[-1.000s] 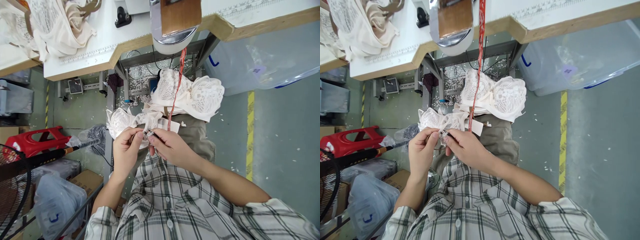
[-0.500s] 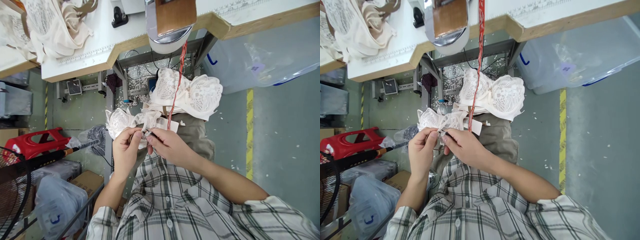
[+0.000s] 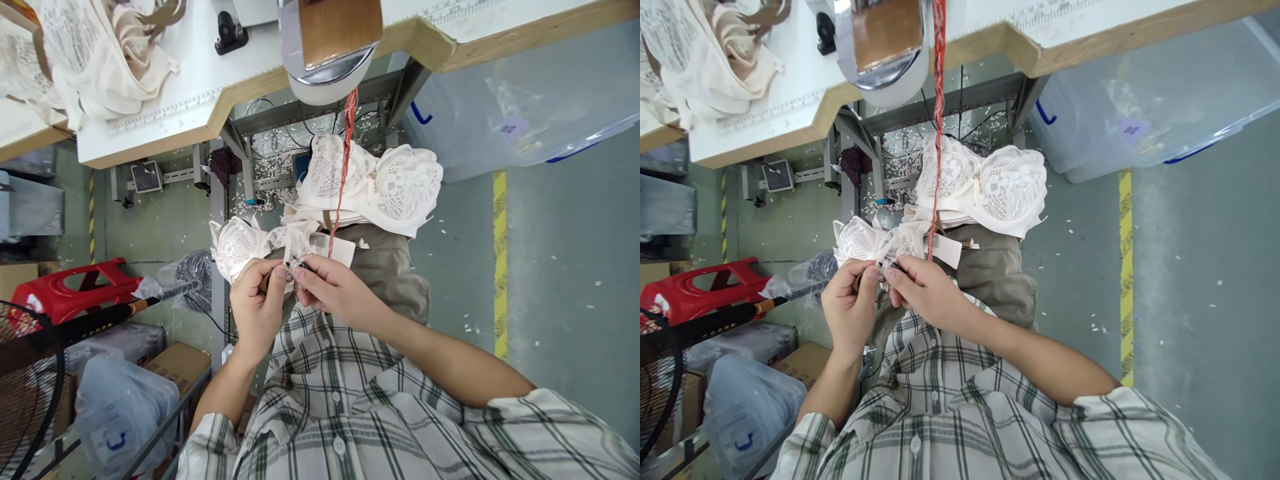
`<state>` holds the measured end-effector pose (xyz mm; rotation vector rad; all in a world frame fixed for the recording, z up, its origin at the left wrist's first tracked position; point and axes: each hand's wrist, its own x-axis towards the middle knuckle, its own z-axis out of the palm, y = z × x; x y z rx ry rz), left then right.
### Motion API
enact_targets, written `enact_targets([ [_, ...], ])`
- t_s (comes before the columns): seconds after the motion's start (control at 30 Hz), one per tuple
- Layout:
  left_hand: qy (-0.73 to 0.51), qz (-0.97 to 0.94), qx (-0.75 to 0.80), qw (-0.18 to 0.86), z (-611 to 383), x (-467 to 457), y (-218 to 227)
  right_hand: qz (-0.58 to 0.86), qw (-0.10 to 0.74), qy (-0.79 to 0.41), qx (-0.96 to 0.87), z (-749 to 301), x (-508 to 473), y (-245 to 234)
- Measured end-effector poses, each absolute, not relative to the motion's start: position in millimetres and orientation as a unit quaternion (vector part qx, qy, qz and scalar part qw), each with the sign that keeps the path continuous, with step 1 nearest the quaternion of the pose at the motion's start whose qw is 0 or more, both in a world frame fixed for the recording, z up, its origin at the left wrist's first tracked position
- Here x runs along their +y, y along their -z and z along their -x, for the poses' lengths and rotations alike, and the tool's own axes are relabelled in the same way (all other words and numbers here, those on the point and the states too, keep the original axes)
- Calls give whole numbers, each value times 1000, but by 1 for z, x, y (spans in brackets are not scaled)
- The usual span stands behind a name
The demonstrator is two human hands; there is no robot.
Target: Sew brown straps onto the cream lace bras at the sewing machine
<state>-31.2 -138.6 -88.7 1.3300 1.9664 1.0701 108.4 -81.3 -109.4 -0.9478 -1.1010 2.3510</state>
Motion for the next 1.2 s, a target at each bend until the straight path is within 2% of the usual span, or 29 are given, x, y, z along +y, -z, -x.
enact_targets([
  [0.13, -400, -487, 726, 276, 31, -138, 92, 293, 168, -913, -228, -108, -78, 114],
  [0.23, -414, -486, 716, 284, 31, -138, 95, 269, 149, -936, -173, -109, -76, 117],
  [0.7, -401, -565, 681, 238, 39, -142, 97, 247, 161, -930, -220, -110, -80, 116],
  [1.2, -418, -565, 663, 258, 40, -148, 101, 239, 145, -933, -226, -110, -83, 117],
])
